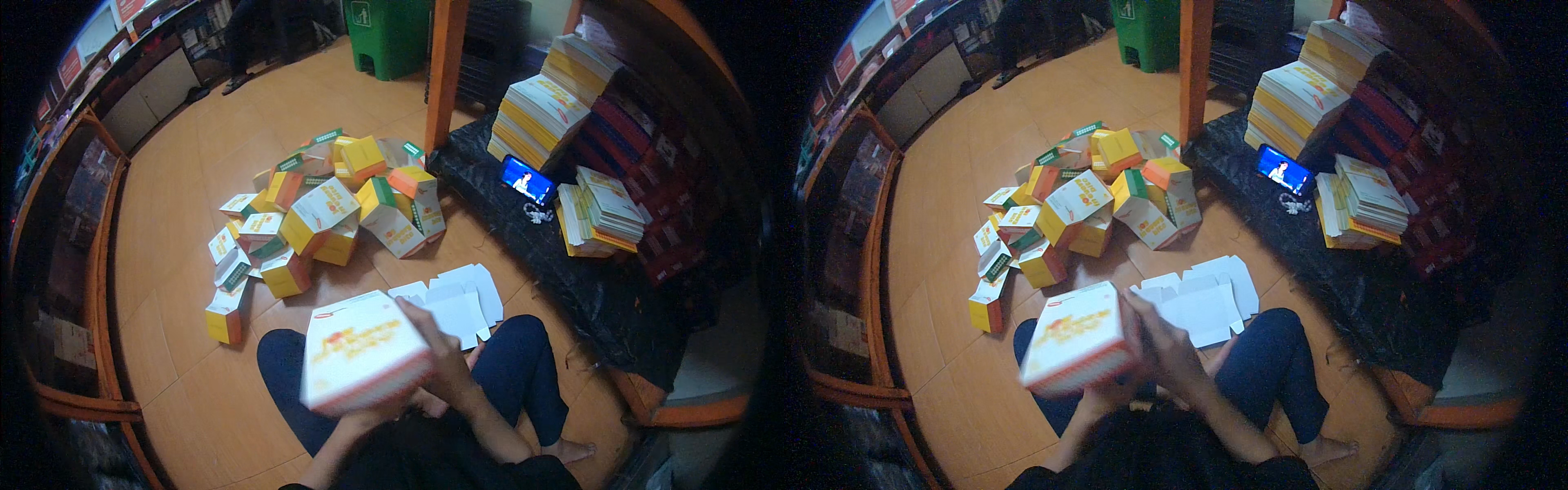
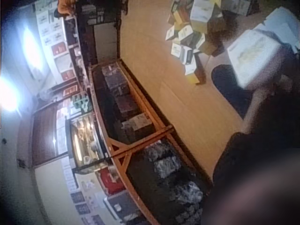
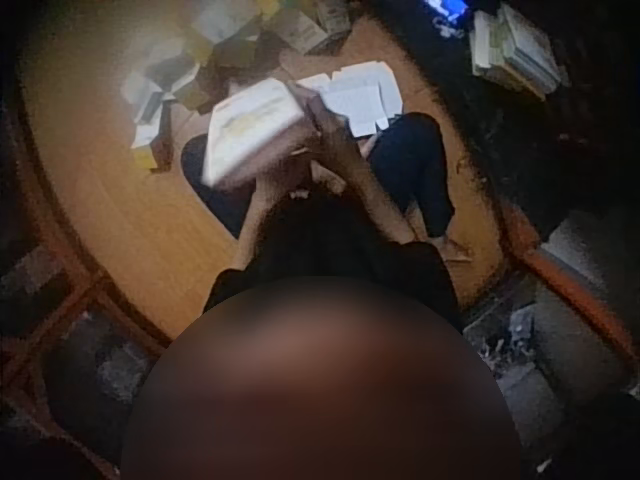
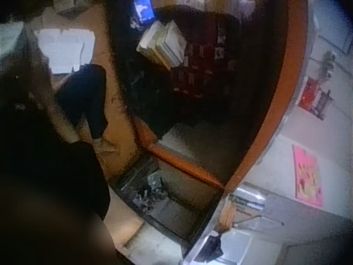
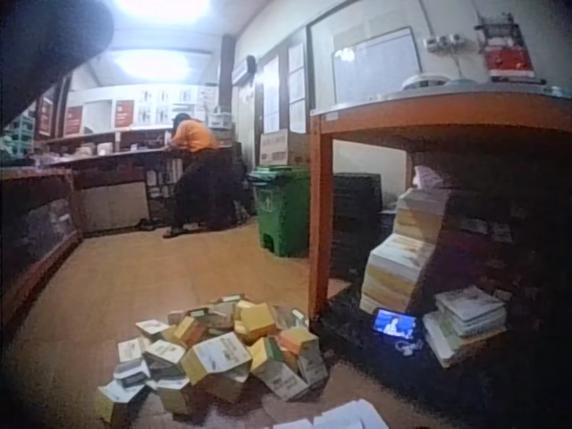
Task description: The person sits on the floor and folds flat cardboard pieces into small rectangular boxes. They repeatedly pick up a flat piece, fold the sides, tuck flaps, and place the finished box on a growing pile. A smartphone playing a video is visible nearby.
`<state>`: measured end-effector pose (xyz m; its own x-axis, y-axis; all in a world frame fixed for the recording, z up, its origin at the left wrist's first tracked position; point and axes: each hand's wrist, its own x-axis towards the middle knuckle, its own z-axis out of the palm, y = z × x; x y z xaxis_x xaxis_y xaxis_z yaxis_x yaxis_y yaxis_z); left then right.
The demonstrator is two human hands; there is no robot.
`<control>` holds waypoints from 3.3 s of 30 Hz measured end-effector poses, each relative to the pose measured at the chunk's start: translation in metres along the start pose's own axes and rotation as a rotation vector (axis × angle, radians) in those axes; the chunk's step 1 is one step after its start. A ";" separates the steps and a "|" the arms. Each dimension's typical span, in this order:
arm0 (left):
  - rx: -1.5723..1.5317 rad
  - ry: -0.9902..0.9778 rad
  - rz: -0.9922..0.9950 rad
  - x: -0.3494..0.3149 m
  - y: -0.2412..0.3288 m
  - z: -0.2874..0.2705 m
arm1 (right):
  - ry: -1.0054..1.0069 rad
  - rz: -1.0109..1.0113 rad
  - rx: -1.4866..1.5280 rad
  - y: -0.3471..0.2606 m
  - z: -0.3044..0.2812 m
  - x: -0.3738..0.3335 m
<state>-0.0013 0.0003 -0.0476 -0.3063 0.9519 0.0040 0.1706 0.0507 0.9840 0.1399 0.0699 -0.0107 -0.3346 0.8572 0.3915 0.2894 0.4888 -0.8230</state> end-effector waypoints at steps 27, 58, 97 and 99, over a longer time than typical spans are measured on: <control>-0.340 -0.043 -0.125 0.009 0.022 -0.002 | 0.166 -0.208 -0.108 -0.023 -0.003 0.013; 0.175 -0.519 0.495 0.029 -0.018 -0.043 | -0.214 0.486 0.553 0.025 -0.041 0.026; -0.330 0.087 0.083 0.024 0.016 -0.031 | -0.016 0.422 0.435 0.011 0.014 -0.002; -0.196 -0.117 0.088 0.017 0.018 -0.032 | 0.135 0.374 0.570 0.013 0.006 0.006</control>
<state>-0.0333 0.0074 -0.0243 -0.1854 0.9792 0.0819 0.0032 -0.0827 0.9966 0.1363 0.0803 -0.0218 -0.1790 0.9822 0.0573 -0.1649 0.0275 -0.9859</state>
